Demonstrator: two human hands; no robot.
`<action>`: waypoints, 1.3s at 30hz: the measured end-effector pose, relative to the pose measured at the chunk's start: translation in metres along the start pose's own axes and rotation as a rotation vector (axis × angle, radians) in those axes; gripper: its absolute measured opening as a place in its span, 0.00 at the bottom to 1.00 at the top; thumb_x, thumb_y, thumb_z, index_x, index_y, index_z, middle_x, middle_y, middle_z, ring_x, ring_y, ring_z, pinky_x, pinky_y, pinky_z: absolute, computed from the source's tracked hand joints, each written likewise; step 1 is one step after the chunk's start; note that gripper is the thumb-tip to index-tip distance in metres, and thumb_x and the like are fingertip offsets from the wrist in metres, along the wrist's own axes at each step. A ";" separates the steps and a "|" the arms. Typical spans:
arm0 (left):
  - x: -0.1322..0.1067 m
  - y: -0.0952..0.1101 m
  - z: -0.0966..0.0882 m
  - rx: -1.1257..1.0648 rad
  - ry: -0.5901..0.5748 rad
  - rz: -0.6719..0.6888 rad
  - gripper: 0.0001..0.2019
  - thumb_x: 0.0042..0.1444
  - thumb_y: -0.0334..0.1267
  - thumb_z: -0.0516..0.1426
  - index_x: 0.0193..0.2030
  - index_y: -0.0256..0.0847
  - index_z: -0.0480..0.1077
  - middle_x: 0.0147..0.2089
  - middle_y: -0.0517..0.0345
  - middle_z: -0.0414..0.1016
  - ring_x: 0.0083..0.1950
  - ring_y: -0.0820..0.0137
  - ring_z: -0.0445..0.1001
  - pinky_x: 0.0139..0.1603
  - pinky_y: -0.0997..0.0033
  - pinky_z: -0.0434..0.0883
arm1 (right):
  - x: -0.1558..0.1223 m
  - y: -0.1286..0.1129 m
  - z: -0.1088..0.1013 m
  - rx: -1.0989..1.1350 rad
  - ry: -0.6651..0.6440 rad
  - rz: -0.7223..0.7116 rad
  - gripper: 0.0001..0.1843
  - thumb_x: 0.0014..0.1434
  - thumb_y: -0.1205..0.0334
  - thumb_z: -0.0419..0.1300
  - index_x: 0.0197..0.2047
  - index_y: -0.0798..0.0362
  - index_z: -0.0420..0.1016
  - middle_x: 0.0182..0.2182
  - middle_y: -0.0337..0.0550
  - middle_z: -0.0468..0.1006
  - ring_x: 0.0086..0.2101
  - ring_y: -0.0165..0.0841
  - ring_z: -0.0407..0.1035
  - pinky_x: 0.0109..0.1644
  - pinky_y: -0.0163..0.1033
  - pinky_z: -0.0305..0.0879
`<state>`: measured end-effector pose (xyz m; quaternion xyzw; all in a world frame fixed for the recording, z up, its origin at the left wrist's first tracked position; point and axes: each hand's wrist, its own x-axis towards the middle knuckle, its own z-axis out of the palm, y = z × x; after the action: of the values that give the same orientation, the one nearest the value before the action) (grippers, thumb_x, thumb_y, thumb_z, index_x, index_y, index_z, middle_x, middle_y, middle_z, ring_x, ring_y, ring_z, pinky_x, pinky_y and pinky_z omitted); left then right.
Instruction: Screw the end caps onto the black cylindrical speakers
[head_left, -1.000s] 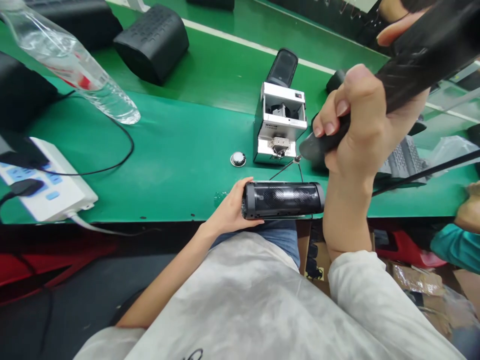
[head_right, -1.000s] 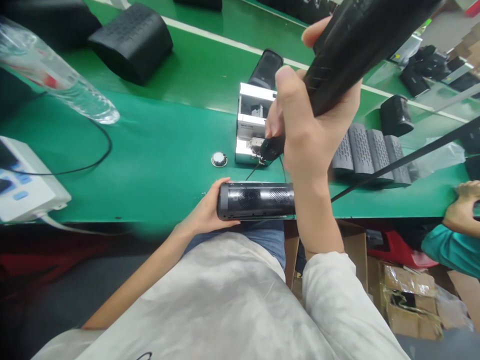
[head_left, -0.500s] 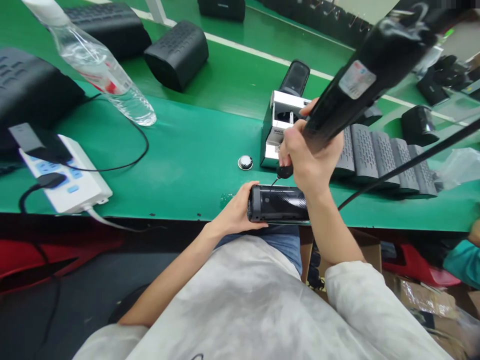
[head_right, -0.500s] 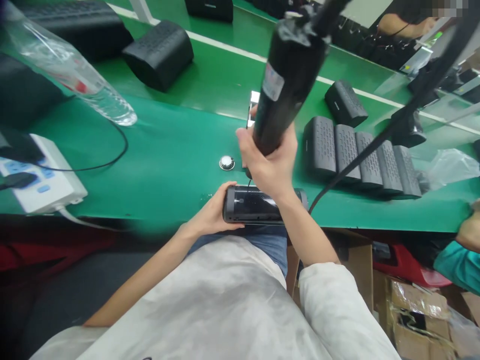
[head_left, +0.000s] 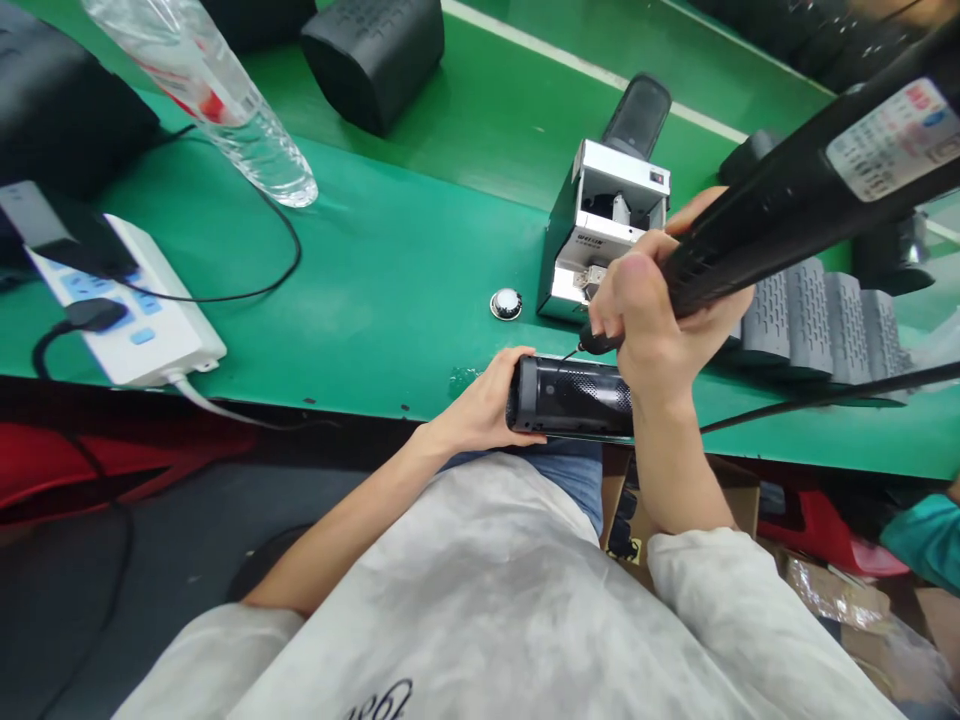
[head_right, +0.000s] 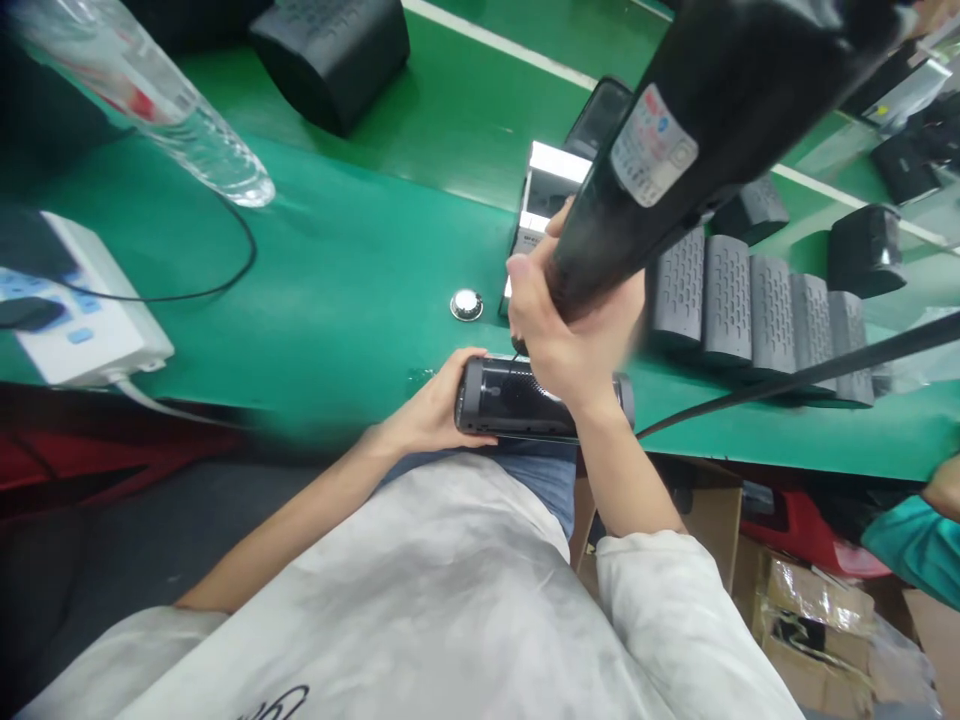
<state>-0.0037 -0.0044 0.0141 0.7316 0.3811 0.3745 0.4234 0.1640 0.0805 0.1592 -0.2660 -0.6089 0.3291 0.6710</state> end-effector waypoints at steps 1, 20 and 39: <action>0.000 0.001 0.000 -0.001 -0.001 -0.002 0.60 0.52 0.54 0.82 0.83 0.45 0.53 0.79 0.32 0.68 0.79 0.37 0.74 0.81 0.32 0.74 | 0.000 0.001 0.000 -0.010 0.010 -0.014 0.20 0.70 0.43 0.77 0.53 0.37 0.73 0.24 0.26 0.64 0.16 0.30 0.56 0.17 0.40 0.58; -0.002 0.002 -0.003 0.072 -0.018 -0.010 0.61 0.56 0.55 0.80 0.85 0.48 0.49 0.82 0.32 0.64 0.83 0.35 0.69 0.84 0.29 0.71 | 0.106 0.020 -0.035 -0.145 0.224 -0.437 0.21 0.74 0.37 0.74 0.52 0.40 0.73 0.28 0.29 0.68 0.18 0.27 0.54 0.20 0.41 0.52; -0.002 0.000 -0.004 0.066 -0.029 -0.066 0.61 0.56 0.56 0.79 0.85 0.49 0.48 0.81 0.35 0.65 0.82 0.38 0.71 0.84 0.33 0.71 | 0.078 -0.044 -0.080 -0.278 0.172 -0.192 0.13 0.67 0.54 0.73 0.50 0.36 0.74 0.26 0.31 0.57 0.18 0.32 0.52 0.21 0.44 0.55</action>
<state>-0.0085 -0.0049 0.0148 0.7376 0.4112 0.3369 0.4164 0.2517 0.1149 0.2335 -0.3241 -0.6113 0.1523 0.7058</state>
